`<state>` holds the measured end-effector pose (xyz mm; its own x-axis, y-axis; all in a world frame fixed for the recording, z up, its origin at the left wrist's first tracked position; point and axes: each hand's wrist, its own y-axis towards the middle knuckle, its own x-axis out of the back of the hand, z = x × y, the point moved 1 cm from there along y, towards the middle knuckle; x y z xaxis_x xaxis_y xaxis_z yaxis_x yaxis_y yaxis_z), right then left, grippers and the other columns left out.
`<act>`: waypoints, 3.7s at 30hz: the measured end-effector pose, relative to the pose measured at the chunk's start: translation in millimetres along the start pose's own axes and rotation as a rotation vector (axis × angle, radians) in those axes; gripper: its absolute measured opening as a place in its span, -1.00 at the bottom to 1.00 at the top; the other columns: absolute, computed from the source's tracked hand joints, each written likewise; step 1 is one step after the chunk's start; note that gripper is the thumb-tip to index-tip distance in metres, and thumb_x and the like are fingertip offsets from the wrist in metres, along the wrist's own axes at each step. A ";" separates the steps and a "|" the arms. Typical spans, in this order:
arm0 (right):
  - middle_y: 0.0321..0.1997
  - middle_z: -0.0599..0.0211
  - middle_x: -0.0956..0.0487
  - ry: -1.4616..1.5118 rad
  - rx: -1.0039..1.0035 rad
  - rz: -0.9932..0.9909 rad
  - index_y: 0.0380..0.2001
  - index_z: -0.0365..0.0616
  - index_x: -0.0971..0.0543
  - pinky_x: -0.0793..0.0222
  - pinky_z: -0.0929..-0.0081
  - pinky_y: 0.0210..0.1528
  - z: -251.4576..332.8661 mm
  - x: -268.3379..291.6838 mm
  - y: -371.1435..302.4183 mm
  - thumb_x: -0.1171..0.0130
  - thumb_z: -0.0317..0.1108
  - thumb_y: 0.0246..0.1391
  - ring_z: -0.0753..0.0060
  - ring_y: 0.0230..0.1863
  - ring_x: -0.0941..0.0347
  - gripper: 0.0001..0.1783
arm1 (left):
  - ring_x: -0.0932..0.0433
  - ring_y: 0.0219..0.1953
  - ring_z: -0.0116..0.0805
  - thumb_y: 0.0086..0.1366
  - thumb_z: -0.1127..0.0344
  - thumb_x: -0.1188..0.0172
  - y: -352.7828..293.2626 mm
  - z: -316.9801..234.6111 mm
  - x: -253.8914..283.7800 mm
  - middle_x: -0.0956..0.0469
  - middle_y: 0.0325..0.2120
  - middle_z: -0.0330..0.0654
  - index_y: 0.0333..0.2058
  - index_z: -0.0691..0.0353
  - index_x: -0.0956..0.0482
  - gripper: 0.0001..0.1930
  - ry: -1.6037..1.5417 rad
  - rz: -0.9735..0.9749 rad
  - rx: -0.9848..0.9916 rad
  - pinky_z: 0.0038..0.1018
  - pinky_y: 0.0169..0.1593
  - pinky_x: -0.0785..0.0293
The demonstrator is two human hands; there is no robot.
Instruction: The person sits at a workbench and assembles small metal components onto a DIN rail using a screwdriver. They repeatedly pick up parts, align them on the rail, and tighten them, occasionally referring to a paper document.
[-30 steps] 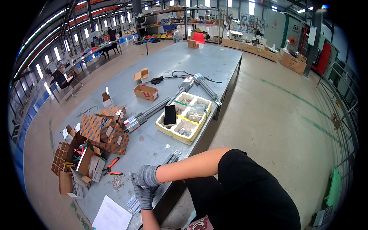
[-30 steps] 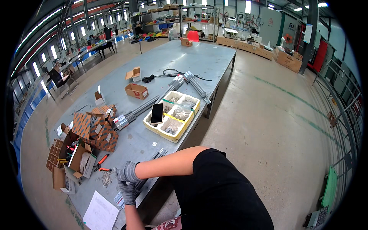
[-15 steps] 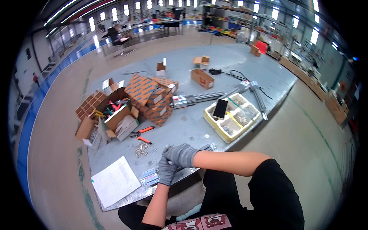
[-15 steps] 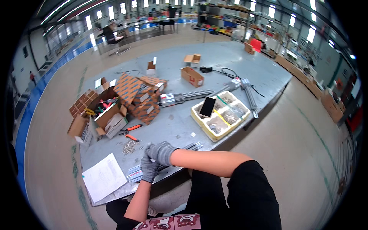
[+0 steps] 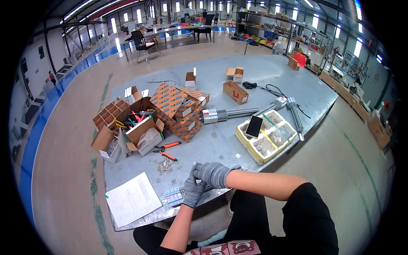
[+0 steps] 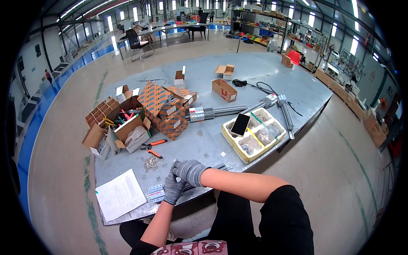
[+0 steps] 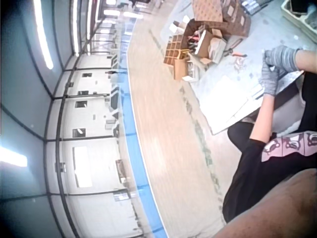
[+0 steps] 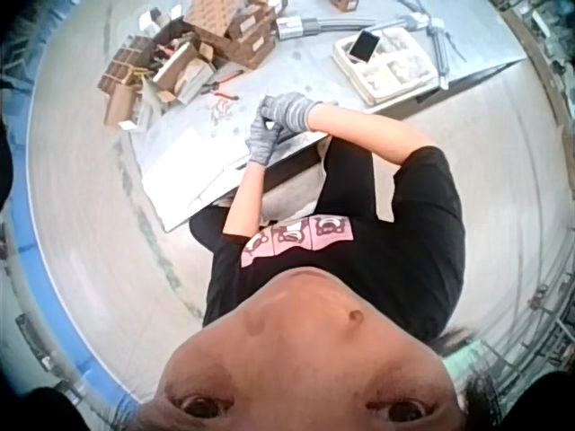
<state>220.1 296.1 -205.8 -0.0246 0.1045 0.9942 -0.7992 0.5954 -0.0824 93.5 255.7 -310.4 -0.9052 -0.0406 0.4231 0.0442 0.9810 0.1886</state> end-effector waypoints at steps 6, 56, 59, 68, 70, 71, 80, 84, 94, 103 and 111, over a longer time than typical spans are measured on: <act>0.03 0.02 -0.54 -0.011 -0.090 0.212 0.00 -0.11 -0.48 -0.56 0.12 -0.13 17.4 20.6 10.7 -0.12 -0.36 0.11 0.00 -0.08 -0.60 -0.65 | -0.61 -0.04 -0.20 0.05 0.39 -0.44 2.0 19.6 -3.3 -0.60 -0.05 -0.02 0.41 0.18 0.02 0.02 -0.021 -0.161 -0.174 -0.33 0.08 -0.52; -0.10 -0.01 -0.53 0.475 0.143 -0.055 -0.14 -0.13 -0.51 -0.43 0.21 0.08 -20.8 -21.5 7.3 -0.32 -0.33 -0.09 -0.06 0.00 -0.50 -0.61 | -0.55 0.06 0.10 0.11 0.19 -0.45 10.5 10.2 17.8 -0.57 0.00 0.14 0.44 -0.07 0.12 0.06 -0.100 0.182 0.073 -0.21 0.12 -0.48; -0.04 0.01 -0.54 0.154 0.085 0.050 -0.07 -0.13 -0.51 -0.49 0.19 0.03 1.1 18.7 -0.6 -0.18 -0.44 0.03 -0.04 0.00 -0.54 -0.67 | -0.58 0.01 -0.02 0.03 0.16 -0.51 3.9 -1.4 22.5 -0.55 0.03 0.07 0.43 -0.05 0.05 0.09 -0.068 0.122 -0.039 -0.27 0.08 -0.50; -0.07 0.14 -0.54 0.125 -0.063 0.279 -0.09 -0.12 -0.52 -0.53 0.19 -0.08 -16.8 -7.8 16.7 -0.10 -0.28 0.17 0.07 -0.10 -0.58 -0.73 | -0.55 0.01 0.01 0.02 0.17 -0.49 23.9 13.6 24.9 -0.55 0.01 0.03 0.38 0.02 -0.11 -0.01 -0.006 0.234 -0.063 -0.23 0.13 -0.47; -0.12 0.17 -0.55 -0.021 0.075 0.317 -0.15 -0.12 -0.56 -0.53 0.16 -0.10 -3.5 14.8 14.5 -0.07 -0.36 0.15 0.11 -0.09 -0.58 -0.78 | -0.49 0.11 -0.01 0.01 0.13 -0.49 12.5 23.1 25.7 -0.50 0.07 0.00 0.34 0.09 -0.19 -0.06 -0.019 0.229 -0.014 -0.23 0.21 -0.40; -0.14 0.18 -0.56 -0.086 0.085 0.379 -0.16 -0.13 -0.57 -0.53 0.15 -0.10 0.0 22.7 16.9 -0.07 -0.38 0.15 0.11 -0.09 -0.58 -0.79 | -0.46 0.13 -0.04 0.00 0.07 -0.47 7.7 27.7 29.8 -0.50 0.07 -0.02 0.30 0.11 -0.25 -0.10 0.192 0.280 -0.040 -0.24 0.22 -0.37; -0.29 0.09 -0.58 -0.215 0.104 0.545 -0.27 -0.16 -0.57 -0.54 0.13 -0.19 -6.5 21.3 22.4 -0.13 -0.39 0.07 0.03 -0.22 -0.61 -0.85 | -0.44 0.08 -0.16 0.02 -0.22 -0.33 -11.2 36.0 38.9 -0.51 0.04 -0.12 0.08 0.12 -0.51 -0.27 0.844 0.439 -0.078 -0.28 0.16 -0.33; -0.34 0.08 -0.60 -0.100 -0.161 0.536 -0.27 -0.14 -0.57 -0.51 0.10 -0.21 -13.1 11.4 16.8 -0.12 -0.28 0.11 0.04 -0.24 -0.61 -0.81 | -0.46 0.03 -0.19 0.03 -0.11 -0.31 -11.4 38.4 35.4 -0.52 -0.02 -0.15 0.03 0.10 -0.54 -0.37 0.825 0.390 -0.066 -0.26 0.09 -0.35; -0.33 0.22 -0.58 -0.359 0.233 0.588 -0.33 -0.05 -0.61 -0.54 0.23 -0.16 -3.6 17.5 42.6 -0.10 -0.40 0.06 0.15 -0.18 -0.60 -0.88 | -0.47 0.03 -0.22 0.03 -0.08 -0.28 -14.0 44.0 32.6 -0.52 -0.02 -0.16 0.03 0.10 -0.53 -0.39 0.798 0.331 -0.070 -0.26 0.09 -0.34; -0.33 0.07 -0.65 -0.223 0.032 0.736 -0.21 -0.16 -0.59 -0.56 0.12 -0.27 -1.6 23.0 45.0 -0.08 -0.45 0.09 0.04 -0.26 -0.65 -0.80 | -0.46 0.05 -0.25 0.05 -0.08 -0.27 -14.2 43.3 32.2 -0.51 0.01 -0.16 0.02 0.10 -0.53 -0.40 0.799 0.368 -0.023 -0.26 0.11 -0.34; -0.42 0.07 -0.64 -0.165 -0.126 0.705 -0.24 -0.17 -0.59 -0.54 0.13 -0.25 -13.0 8.3 39.2 -0.04 -0.36 0.16 0.00 -0.32 -0.63 -0.81 | -0.46 0.05 -0.25 0.03 -0.09 -0.29 -11.6 41.7 30.6 -0.52 0.00 -0.16 0.02 0.10 -0.53 -0.39 0.807 0.370 -0.010 -0.24 0.10 -0.34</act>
<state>196.3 330.6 -201.7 -0.6056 0.3810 0.6986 -0.4850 0.5193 -0.7036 47.6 250.9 -336.5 -0.2584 0.1539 0.9537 0.2820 0.9563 -0.0779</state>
